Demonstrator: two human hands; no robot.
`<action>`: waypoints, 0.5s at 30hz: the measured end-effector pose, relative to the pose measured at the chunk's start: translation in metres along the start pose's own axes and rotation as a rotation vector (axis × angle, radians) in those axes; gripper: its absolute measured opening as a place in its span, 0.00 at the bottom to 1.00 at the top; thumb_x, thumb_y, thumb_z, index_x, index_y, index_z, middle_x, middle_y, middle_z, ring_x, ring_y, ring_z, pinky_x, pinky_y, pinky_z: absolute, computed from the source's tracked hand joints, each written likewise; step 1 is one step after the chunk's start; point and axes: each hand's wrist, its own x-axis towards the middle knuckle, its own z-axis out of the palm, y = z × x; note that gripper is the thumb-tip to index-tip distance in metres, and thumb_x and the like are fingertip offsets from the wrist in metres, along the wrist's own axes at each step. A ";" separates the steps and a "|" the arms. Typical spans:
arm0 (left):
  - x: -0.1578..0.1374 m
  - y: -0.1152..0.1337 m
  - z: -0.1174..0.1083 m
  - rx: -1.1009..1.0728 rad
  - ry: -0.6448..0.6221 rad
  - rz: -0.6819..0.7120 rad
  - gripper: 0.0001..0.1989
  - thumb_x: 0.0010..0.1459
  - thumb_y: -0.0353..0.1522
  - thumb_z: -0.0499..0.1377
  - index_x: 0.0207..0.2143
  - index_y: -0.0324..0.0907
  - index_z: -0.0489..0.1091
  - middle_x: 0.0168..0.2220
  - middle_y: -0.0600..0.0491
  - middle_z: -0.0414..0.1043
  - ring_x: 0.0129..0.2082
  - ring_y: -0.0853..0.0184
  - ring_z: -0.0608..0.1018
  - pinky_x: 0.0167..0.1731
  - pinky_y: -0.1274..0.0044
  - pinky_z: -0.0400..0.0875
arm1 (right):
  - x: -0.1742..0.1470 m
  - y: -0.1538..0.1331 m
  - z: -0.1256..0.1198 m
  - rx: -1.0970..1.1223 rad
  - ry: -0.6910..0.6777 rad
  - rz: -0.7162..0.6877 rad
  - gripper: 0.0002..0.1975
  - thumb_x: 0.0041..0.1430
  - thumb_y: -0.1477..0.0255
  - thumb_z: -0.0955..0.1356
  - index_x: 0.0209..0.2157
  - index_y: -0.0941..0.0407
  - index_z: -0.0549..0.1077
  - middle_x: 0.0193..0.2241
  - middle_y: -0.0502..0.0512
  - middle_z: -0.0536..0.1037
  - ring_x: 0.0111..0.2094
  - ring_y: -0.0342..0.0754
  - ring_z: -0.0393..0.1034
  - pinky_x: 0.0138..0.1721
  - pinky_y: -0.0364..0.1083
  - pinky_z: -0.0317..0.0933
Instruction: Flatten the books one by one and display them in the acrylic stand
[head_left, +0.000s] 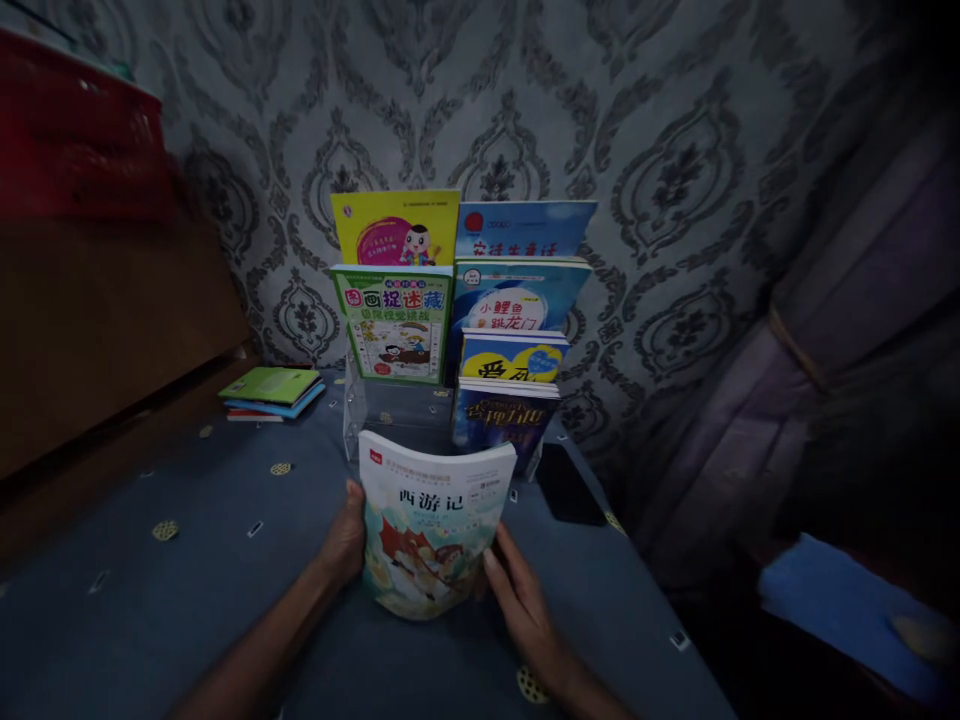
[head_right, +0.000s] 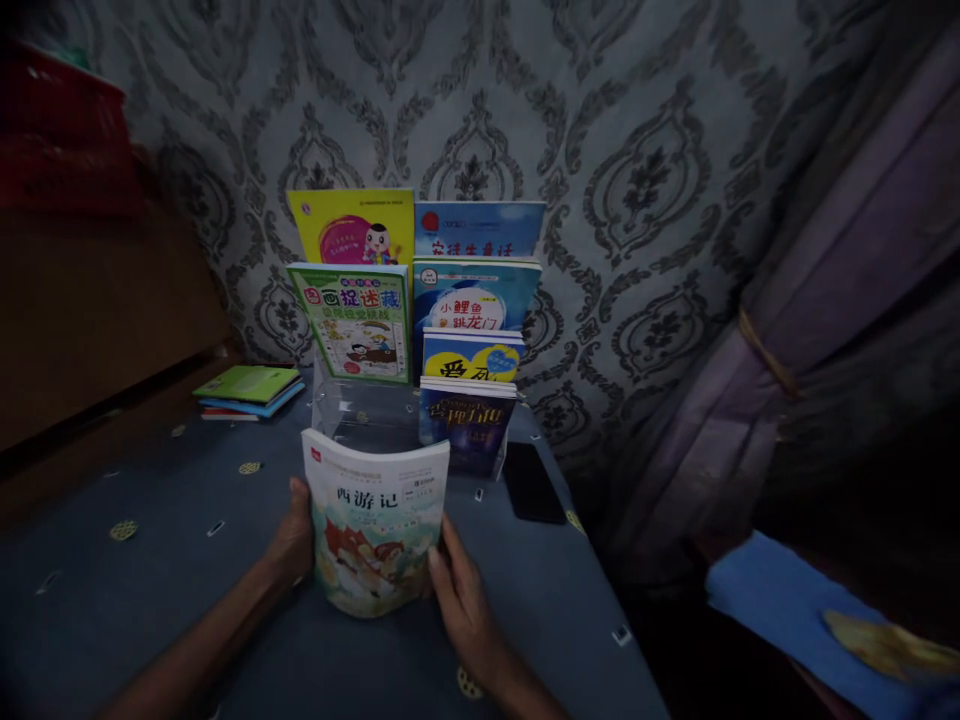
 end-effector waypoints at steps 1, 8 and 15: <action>-0.001 0.001 0.000 0.017 -0.015 0.002 0.39 0.46 0.64 0.60 0.53 0.51 0.77 0.49 0.51 0.80 0.63 0.47 0.69 0.63 0.63 0.66 | 0.000 -0.001 0.001 0.000 -0.006 -0.008 0.27 0.67 0.52 0.63 0.63 0.47 0.68 0.48 0.57 0.81 0.58 0.59 0.70 0.56 0.59 0.70; -0.002 0.002 -0.003 -0.030 0.016 0.017 0.38 0.52 0.61 0.59 0.54 0.43 0.75 0.54 0.44 0.77 0.64 0.46 0.68 0.65 0.55 0.60 | 0.003 -0.003 0.002 -0.026 0.004 -0.019 0.29 0.66 0.50 0.62 0.62 0.49 0.69 0.59 0.57 0.74 0.63 0.58 0.64 0.64 0.59 0.60; 0.004 0.001 -0.008 -0.076 0.030 0.042 0.37 0.55 0.59 0.58 0.57 0.44 0.72 0.54 0.43 0.77 0.62 0.46 0.71 0.64 0.54 0.62 | 0.002 0.004 -0.001 -0.052 0.021 0.007 0.29 0.67 0.50 0.62 0.62 0.50 0.69 0.48 0.59 0.81 0.44 0.57 0.77 0.47 0.55 0.74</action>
